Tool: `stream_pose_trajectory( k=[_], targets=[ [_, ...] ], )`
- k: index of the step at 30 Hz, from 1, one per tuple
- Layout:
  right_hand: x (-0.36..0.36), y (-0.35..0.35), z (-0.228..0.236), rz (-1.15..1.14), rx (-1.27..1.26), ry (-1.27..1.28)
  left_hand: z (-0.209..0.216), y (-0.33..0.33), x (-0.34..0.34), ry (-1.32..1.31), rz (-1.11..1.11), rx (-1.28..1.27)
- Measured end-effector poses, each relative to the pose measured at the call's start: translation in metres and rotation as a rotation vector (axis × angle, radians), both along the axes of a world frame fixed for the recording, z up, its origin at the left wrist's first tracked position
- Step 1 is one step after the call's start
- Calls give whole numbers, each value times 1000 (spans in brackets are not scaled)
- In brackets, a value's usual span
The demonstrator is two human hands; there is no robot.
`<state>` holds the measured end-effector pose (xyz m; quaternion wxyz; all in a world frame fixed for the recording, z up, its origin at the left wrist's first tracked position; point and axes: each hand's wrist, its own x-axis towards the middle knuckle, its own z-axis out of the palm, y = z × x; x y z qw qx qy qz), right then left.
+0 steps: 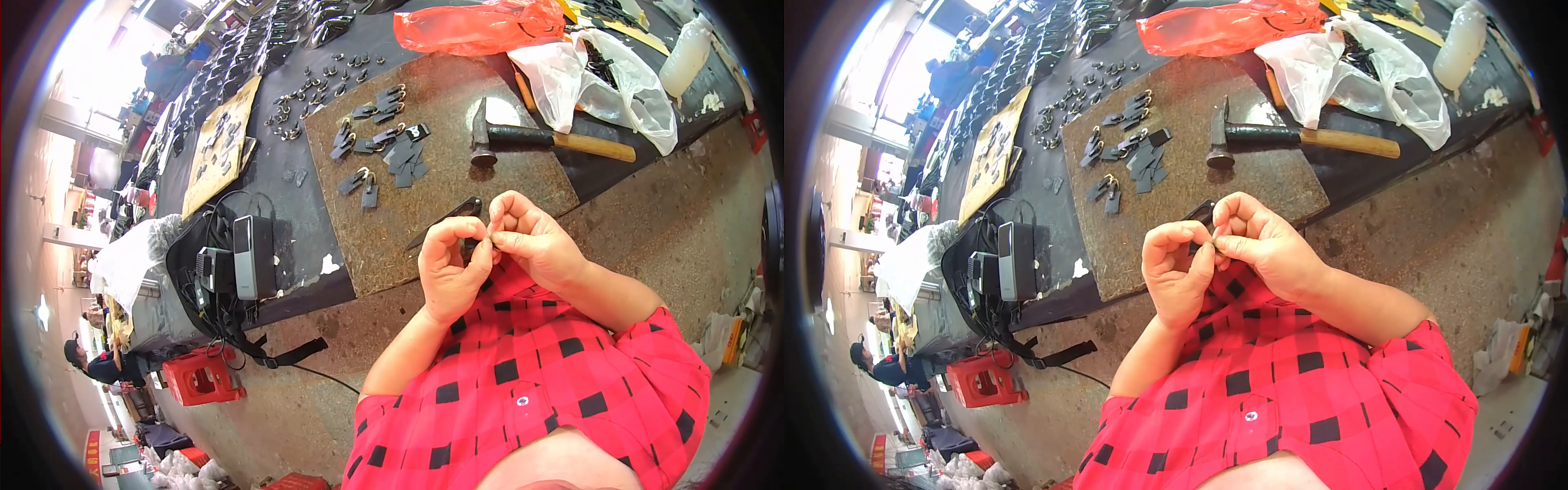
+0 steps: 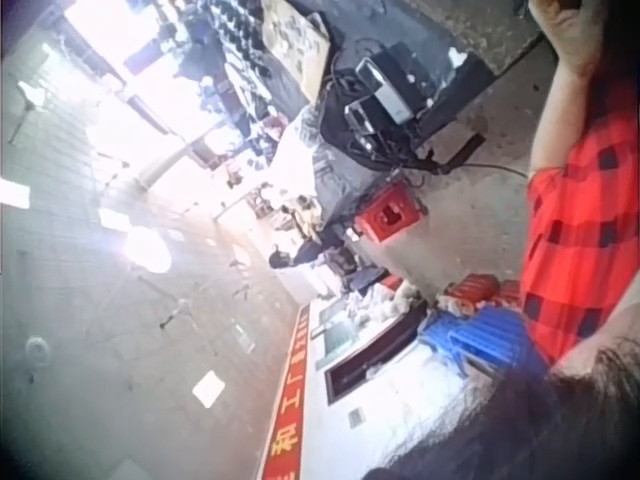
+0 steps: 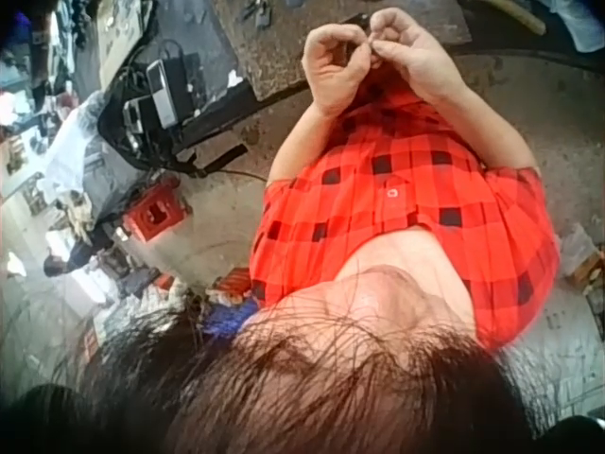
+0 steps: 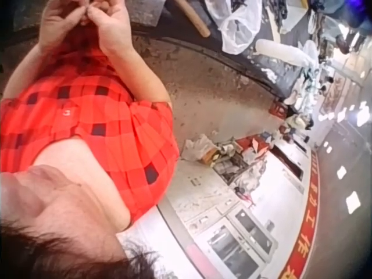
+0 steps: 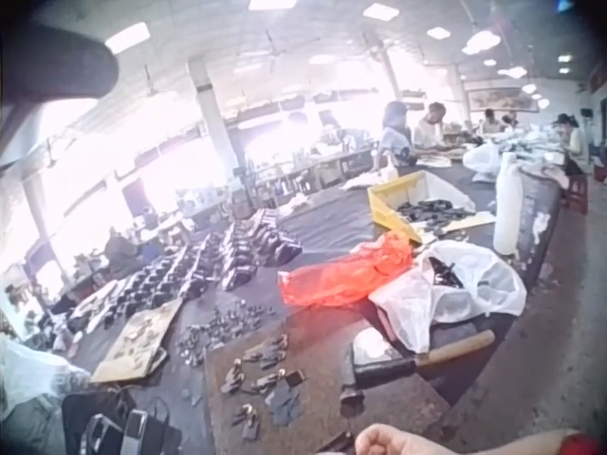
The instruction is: Attaching metal buckles to small leather straps for shoe manufacturing using a hammer.
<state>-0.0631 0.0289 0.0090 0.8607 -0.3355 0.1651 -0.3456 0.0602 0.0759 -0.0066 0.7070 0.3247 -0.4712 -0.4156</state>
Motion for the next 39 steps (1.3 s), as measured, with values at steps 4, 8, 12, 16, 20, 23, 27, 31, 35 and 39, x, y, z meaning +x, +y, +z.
stream_pose_trajectory(
  k=[4,8,12,16,20,23,27,31,35,39],
  targets=[
    [-1,6,1,-62,-148,121,-5,2,-1,115,-47,63],
    [-5,7,4,-115,-338,190,-7,1,-1,148,-81,110],
    [-13,5,2,-148,-446,271,-4,-3,-9,111,-79,90],
    [-27,-6,-4,-229,-533,448,-6,-11,-18,-62,-70,95],
    [-55,-35,7,-182,-494,491,3,-40,-24,-543,-18,5],
    [-75,-58,3,-124,-565,536,9,-62,-38,-674,24,-31],
    [-86,-69,6,-191,-973,917,6,-75,-48,-741,60,-17],
    [-93,-72,1,-368,-1471,1047,4,-80,-53,-889,99,-52],
    [-96,-72,-16,-384,-1264,946,4,-82,-57,-904,95,6],
    [-95,-66,-30,-454,-1069,771,3,-82,-57,-881,56,43]
  ],
)
